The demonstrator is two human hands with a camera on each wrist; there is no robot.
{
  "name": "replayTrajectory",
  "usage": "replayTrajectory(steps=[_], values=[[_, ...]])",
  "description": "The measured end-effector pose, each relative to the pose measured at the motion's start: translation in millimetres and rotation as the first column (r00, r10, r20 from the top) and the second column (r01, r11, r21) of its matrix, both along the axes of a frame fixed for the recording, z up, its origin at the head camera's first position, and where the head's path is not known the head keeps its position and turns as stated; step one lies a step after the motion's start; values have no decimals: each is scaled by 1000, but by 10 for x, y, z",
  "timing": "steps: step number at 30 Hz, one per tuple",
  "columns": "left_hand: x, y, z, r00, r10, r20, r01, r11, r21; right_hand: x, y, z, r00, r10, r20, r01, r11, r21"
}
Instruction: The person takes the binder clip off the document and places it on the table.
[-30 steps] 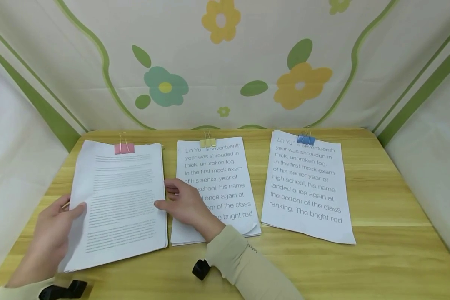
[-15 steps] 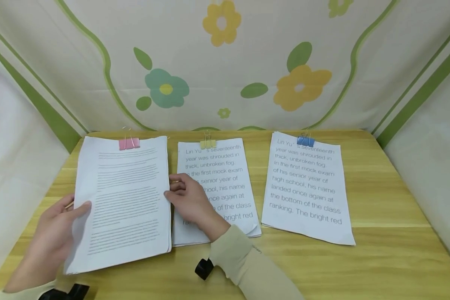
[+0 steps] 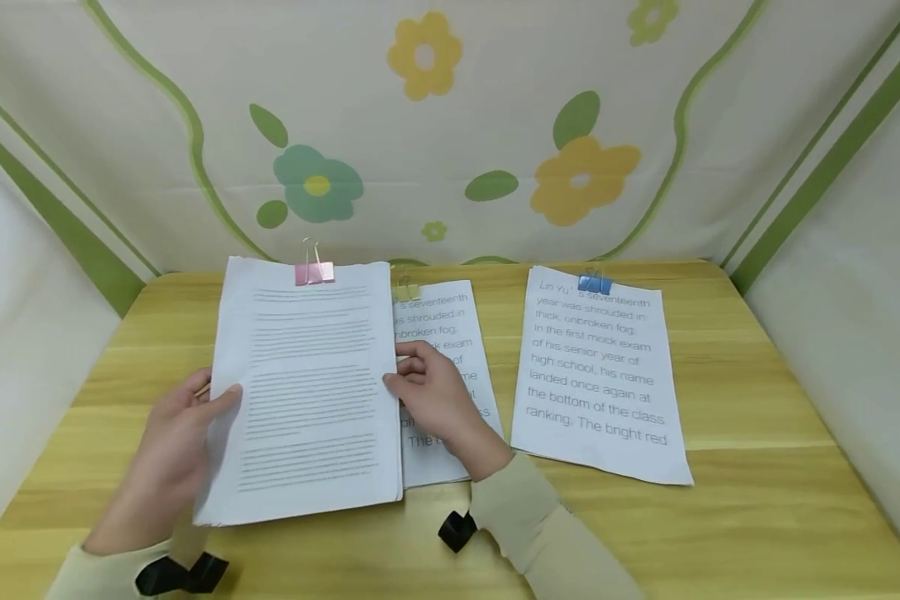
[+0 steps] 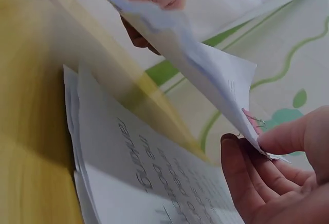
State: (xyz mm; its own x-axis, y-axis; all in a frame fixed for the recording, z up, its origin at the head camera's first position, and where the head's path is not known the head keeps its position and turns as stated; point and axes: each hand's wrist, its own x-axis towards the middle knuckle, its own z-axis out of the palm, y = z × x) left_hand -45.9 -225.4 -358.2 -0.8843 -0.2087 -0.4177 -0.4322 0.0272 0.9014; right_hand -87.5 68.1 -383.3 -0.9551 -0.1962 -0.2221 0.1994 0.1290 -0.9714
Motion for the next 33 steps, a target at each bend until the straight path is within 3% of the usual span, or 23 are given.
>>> replayTrajectory(steps=[8, 21, 33], values=[[-124, 416, -46, 998, -59, 2, 59, 997, 41, -24, 332, -41, 999, -32, -7, 32, 999, 41], [-294, 993, -235, 997, -59, -46, 66, 985, 163, -5, 901, 33, 997, -76, 6, 76, 995, 70], [-334, 1207, -292, 989, -132, -69, 144, 968, 207, 51, 1239, -55, 992, -125, 7, 125, 992, 21]])
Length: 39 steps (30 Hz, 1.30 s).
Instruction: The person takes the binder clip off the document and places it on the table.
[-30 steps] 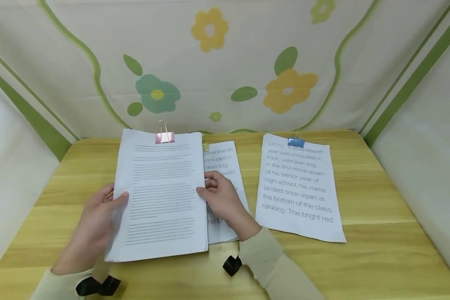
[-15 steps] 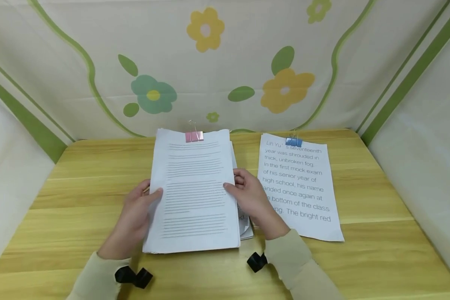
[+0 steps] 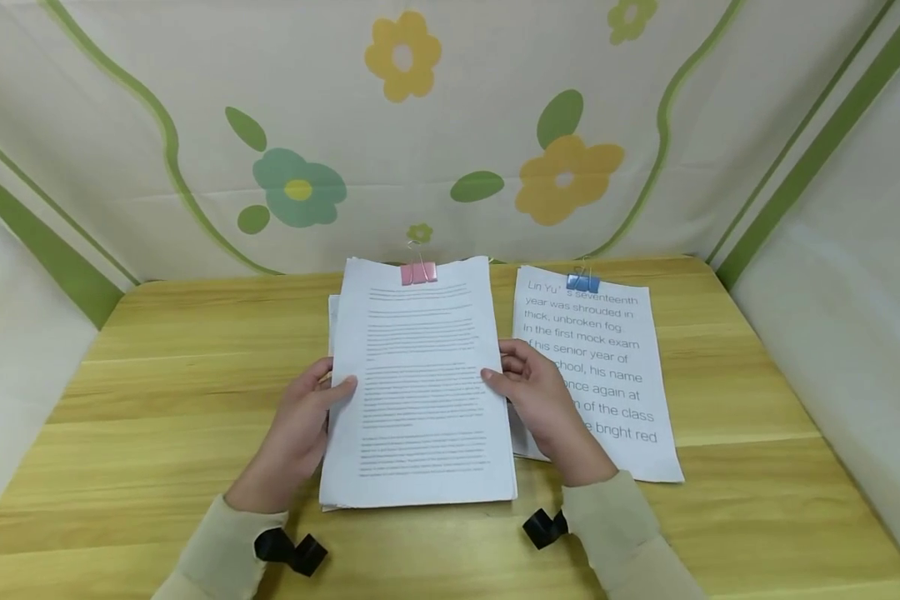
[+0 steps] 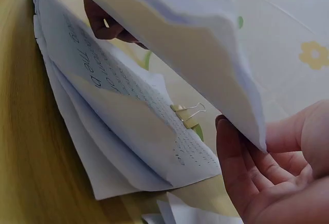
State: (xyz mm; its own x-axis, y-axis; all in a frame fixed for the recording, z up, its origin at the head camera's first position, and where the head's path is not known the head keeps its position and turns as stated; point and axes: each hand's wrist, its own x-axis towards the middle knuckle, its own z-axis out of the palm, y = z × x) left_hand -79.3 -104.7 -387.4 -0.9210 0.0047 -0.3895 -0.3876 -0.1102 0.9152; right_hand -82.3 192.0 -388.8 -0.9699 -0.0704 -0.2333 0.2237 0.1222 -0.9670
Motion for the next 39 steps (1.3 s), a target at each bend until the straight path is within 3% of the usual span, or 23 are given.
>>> replayTrajectory(steps=[10, 19, 27, 39], values=[[-113, -101, 66, 998, -56, 4, 56, 998, -14, -23, 29, -32, 1000, -15, -11, 15, 1000, -15], [-375, -179, 75, 989, -145, -31, 147, 985, 88, -29, 45, -30, 999, -25, -23, 25, 1000, 10], [-487, -177, 69, 974, -226, -19, 227, 967, 116, -17, 39, -78, 999, -33, -4, 33, 999, 1], [-494, -128, 40, 995, -96, 18, 89, 966, 241, -35, 11, -142, 1000, -26, 5, 27, 999, -39]])
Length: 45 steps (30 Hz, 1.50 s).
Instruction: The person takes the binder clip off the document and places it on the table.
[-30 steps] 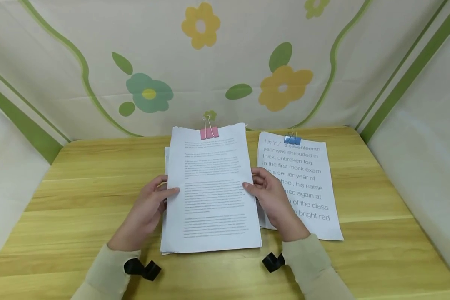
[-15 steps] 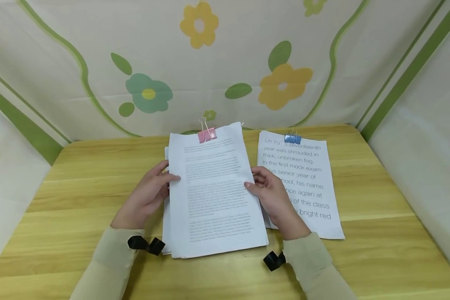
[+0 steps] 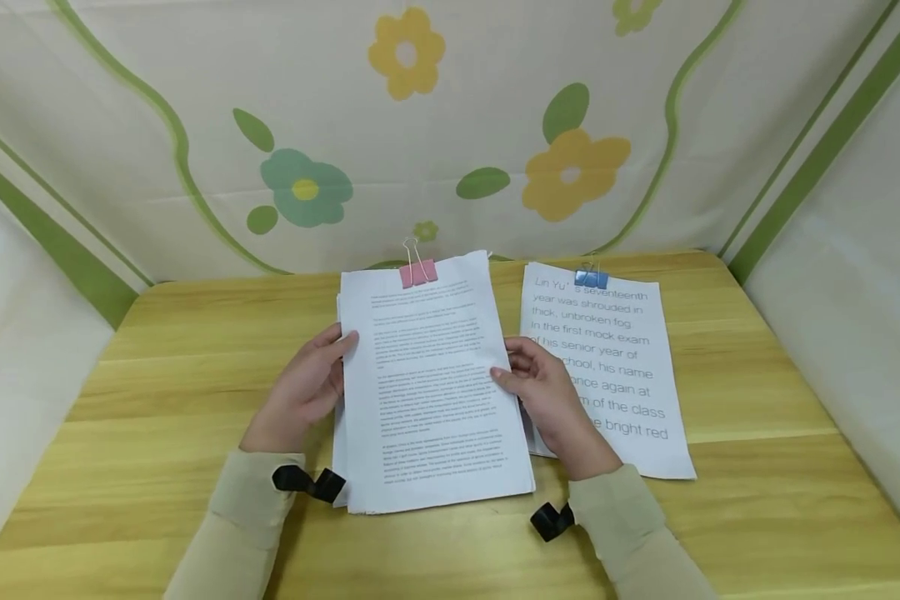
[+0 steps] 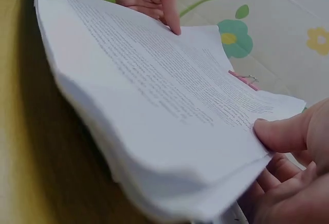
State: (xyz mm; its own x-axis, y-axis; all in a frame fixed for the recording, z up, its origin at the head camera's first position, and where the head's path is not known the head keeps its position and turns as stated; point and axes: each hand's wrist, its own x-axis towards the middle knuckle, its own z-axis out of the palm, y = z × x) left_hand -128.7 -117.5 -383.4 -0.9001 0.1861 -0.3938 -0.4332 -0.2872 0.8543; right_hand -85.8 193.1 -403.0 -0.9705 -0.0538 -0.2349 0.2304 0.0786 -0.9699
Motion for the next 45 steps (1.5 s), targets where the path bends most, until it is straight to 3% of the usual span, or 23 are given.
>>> replayTrajectory(steps=[7, 17, 30, 45], values=[[-6, 59, 3, 994, 100, 46, -104, 990, 95, -22, -11, -25, 1000, 21, 23, -20, 1000, -22], [25, 86, 37, 984, 177, 36, -179, 983, 52, -28, -28, -49, 998, 26, 60, -26, 1000, -7], [54, 120, 16, 980, 195, 34, -197, 979, 58, -7, 51, -144, 998, 21, 58, -20, 999, -27], [60, 102, 54, 980, 197, 39, -199, 978, 63, -29, 56, -127, 998, 35, 43, -33, 999, -35]])
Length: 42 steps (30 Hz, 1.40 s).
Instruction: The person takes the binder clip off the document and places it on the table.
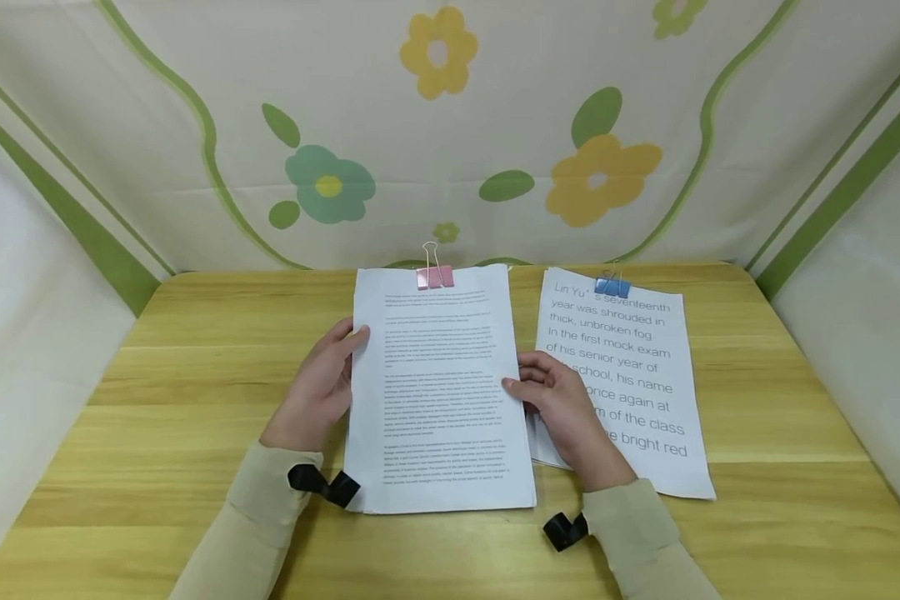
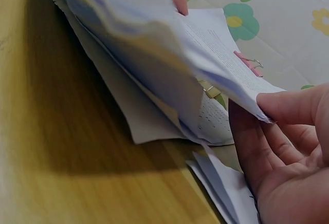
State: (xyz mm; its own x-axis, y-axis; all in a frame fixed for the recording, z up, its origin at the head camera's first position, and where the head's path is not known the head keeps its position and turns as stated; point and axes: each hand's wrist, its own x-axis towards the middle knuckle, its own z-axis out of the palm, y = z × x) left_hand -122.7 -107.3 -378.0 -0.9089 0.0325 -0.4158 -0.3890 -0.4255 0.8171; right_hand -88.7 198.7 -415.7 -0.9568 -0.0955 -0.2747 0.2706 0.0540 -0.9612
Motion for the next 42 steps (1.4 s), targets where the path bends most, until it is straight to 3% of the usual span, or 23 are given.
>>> replayTrajectory(steps=[22, 31, 42], values=[[-35, -4, -44, 999, 52, 0, -52, 999, -17, 26, -21, 64, 999, 21, -26, -20, 999, 25], [-36, -19, -40, 999, 41, -2, -41, 999, -6, 31, -20, 38, 1000, 12, -23, -12, 1000, 20], [-88, -111, -11, 999, 10, -45, -13, 998, -66, 20, -37, 31, 999, 5, -47, -5, 1000, 10]])
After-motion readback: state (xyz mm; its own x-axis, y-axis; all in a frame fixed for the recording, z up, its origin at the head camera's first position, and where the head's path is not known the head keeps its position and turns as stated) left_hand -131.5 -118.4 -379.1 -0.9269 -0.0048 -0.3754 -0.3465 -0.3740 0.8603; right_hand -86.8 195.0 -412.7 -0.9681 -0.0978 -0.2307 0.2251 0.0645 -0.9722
